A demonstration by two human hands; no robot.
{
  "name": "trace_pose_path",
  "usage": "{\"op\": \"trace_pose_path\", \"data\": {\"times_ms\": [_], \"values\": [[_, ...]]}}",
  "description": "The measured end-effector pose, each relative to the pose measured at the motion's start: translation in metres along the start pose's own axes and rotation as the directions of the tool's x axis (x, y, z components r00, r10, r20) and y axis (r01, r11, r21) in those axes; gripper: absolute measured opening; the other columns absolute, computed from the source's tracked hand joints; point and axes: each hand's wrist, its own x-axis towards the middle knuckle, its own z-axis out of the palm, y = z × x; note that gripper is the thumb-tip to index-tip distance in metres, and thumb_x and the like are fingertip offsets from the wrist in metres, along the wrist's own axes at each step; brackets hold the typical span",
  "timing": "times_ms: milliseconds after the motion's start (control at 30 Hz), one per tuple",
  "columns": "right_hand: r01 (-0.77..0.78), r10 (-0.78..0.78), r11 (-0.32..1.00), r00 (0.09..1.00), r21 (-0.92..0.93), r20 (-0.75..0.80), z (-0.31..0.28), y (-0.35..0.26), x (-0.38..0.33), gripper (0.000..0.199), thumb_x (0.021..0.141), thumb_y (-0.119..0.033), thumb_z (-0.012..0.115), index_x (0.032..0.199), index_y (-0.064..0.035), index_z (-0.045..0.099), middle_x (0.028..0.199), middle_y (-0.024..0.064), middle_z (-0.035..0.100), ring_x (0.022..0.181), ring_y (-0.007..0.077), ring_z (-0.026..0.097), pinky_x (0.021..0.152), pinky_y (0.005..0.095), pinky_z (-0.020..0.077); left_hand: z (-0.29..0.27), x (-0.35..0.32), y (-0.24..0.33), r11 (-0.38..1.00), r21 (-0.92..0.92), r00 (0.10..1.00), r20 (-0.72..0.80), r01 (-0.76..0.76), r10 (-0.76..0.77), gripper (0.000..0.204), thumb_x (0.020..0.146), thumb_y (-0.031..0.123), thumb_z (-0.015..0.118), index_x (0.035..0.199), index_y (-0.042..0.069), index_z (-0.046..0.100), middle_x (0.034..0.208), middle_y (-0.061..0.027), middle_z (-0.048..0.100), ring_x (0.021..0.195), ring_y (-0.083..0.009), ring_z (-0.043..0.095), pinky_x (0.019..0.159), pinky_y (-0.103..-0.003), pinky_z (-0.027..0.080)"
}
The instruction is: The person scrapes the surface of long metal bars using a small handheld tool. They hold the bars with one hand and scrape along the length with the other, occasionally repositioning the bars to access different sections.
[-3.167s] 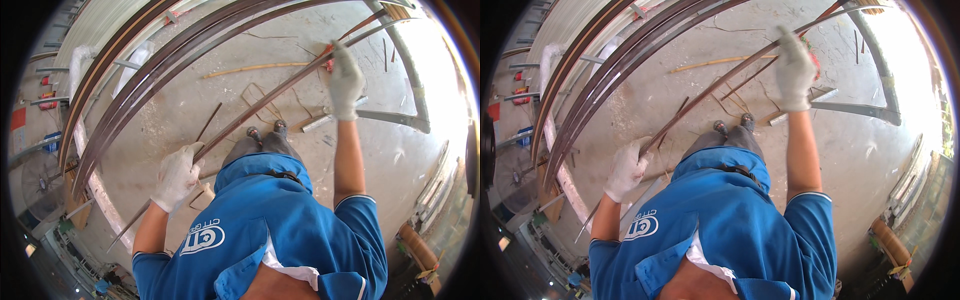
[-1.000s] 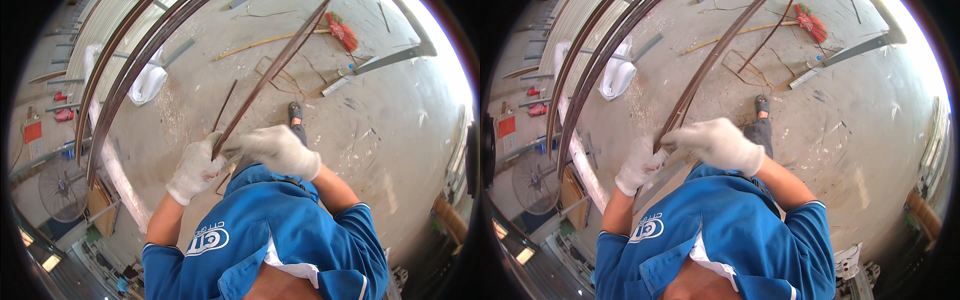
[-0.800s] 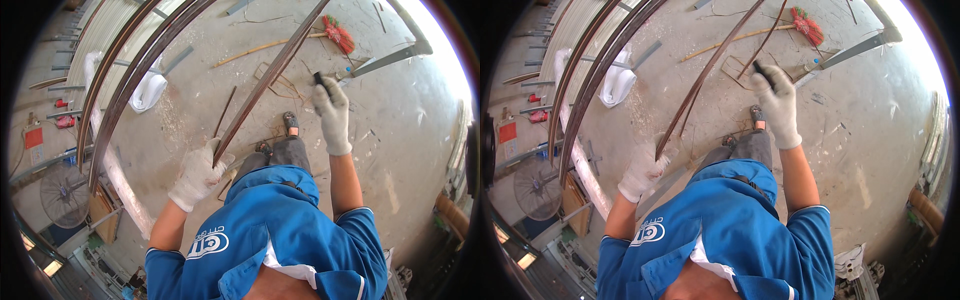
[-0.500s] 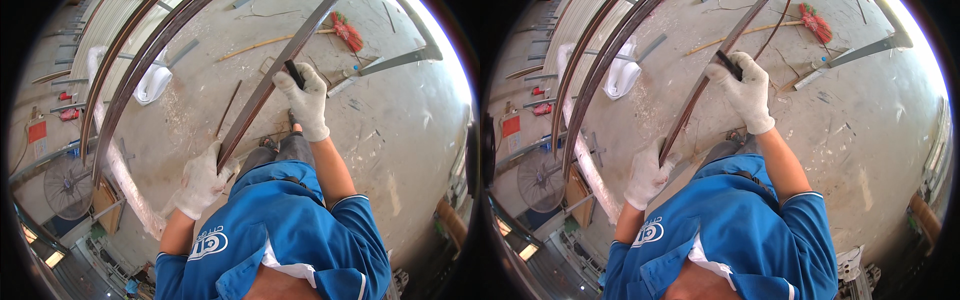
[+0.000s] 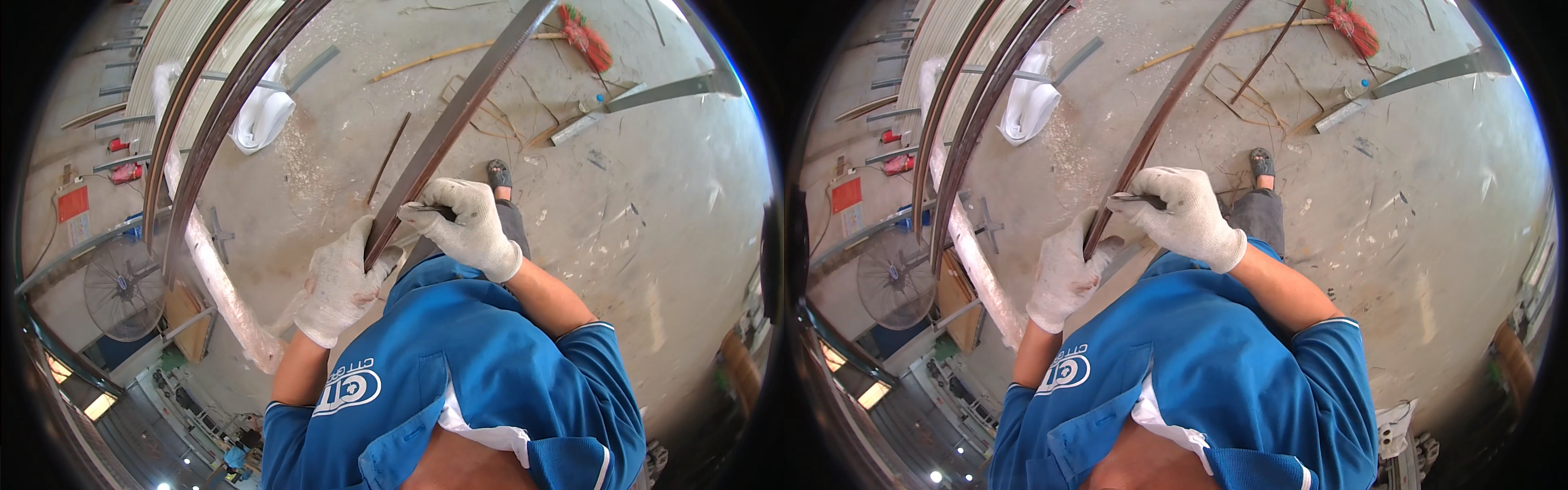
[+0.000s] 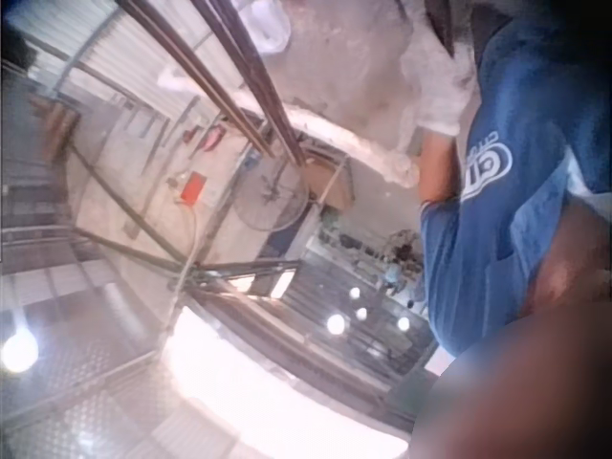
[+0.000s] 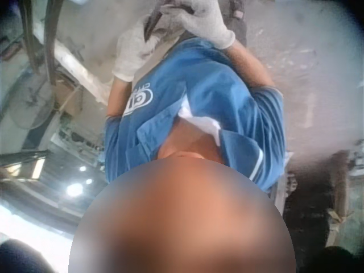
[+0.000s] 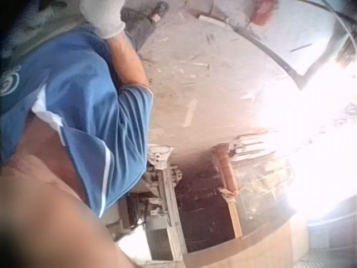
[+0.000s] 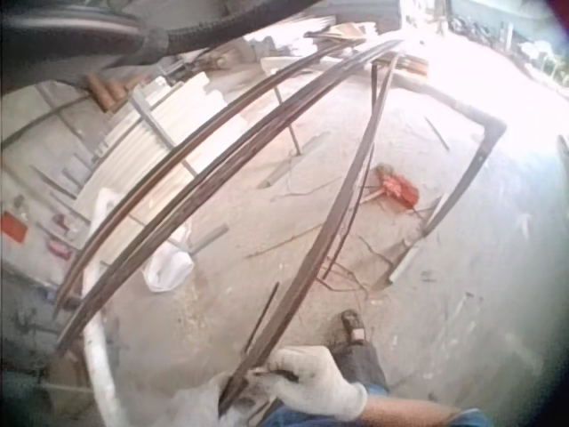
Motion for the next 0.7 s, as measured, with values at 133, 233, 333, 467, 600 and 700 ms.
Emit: {"op": "trace_pose_path", "data": {"times_ms": [133, 233, 333, 467, 600, 700], "values": [[-0.242, 0.342, 0.816, 0.934, 0.524, -0.102, -0.024, -0.006, -0.004, 0.015, 0.089, -0.005, 0.075, 0.103, 0.0003, 0.071, 0.084, -0.0015, 0.066, 0.075, 0.0056, 0.059, 0.065, 0.0244, 0.0510, -0.005, 0.006, -0.006, 0.994, -0.107, 0.993, 0.108, -0.037, 0.049, 0.048, 0.086, 0.028, 0.075, 0.120, -0.003, 0.063, 0.083, -0.0186, 0.068, 0.076, -0.0295, 0.068, 0.070, -0.036, 0.052], [-0.182, 0.310, 0.929, 0.856, 0.322, -0.413, -0.051, 0.001, -0.004, 0.015, 0.093, -0.007, 0.073, 0.105, 0.0007, 0.070, 0.086, -0.0043, 0.062, 0.077, 0.0046, 0.056, 0.066, 0.0212, 0.0473, -0.008, 0.006, -0.010, 0.948, -0.287, 0.962, 0.268, 0.137, -0.057, 0.044, 0.088, 0.032, 0.075, 0.114, -0.002, 0.065, 0.075, -0.0150, 0.066, 0.067, -0.0227, 0.065, 0.066, -0.035, 0.050], [-0.194, 0.288, 0.948, 0.863, 0.253, -0.415, -0.066, 0.007, -0.010, 0.011, 0.097, -0.008, 0.069, 0.104, 0.0003, 0.070, 0.084, -0.0053, 0.058, 0.075, 0.0028, 0.052, 0.066, 0.0196, 0.0431, -0.008, 0.005, -0.011, 0.879, -0.414, 0.936, 0.342, 0.234, -0.088, 0.042, 0.090, 0.033, 0.073, 0.112, -0.002, 0.066, 0.069, -0.0106, 0.061, 0.063, -0.0156, 0.057, 0.063, -0.032, 0.048], [-0.180, 0.314, 0.931, 0.838, 0.317, -0.446, -0.056, 0.009, -0.017, 0.013, 0.098, -0.009, 0.068, 0.107, 0.0008, 0.070, 0.091, -0.0019, 0.065, 0.081, 0.0043, 0.056, 0.072, 0.0200, 0.0464, -0.011, 0.008, -0.012, 0.897, -0.414, 0.952, 0.305, 0.156, -0.025, 0.041, 0.091, 0.032, 0.072, 0.112, -0.003, 0.066, 0.065, -0.0062, 0.058, 0.060, -0.0113, 0.053, 0.059, -0.031, 0.047], [-0.156, 0.296, 0.936, 0.833, 0.315, -0.468, -0.053, 0.013, -0.013, 0.018, 0.096, -0.007, 0.070, 0.111, 0.0017, 0.068, 0.094, -0.0014, 0.065, 0.084, 0.0043, 0.057, 0.076, 0.0205, 0.0487, -0.014, 0.002, -0.007, 0.906, -0.379, 0.948, 0.313, 0.188, -0.066, 0.041, 0.090, 0.030, 0.071, 0.112, -0.004, 0.065, 0.064, -0.0044, 0.055, 0.059, -0.0103, 0.051, 0.057, -0.029, 0.046], [-0.176, 0.328, 0.930, 0.796, 0.323, -0.510, -0.063, 0.017, 0.001, 0.024, 0.090, -0.005, 0.076, 0.112, 0.0012, 0.068, 0.093, -0.0018, 0.065, 0.082, 0.0039, 0.055, 0.073, 0.0208, 0.0478, -0.011, 0.001, -0.004, 0.902, -0.395, 0.955, 0.291, 0.174, -0.056, 0.042, 0.091, 0.031, 0.072, 0.113, -0.004, 0.065, 0.064, -0.0038, 0.055, 0.058, -0.0103, 0.052, 0.056, -0.028, 0.045]]}}
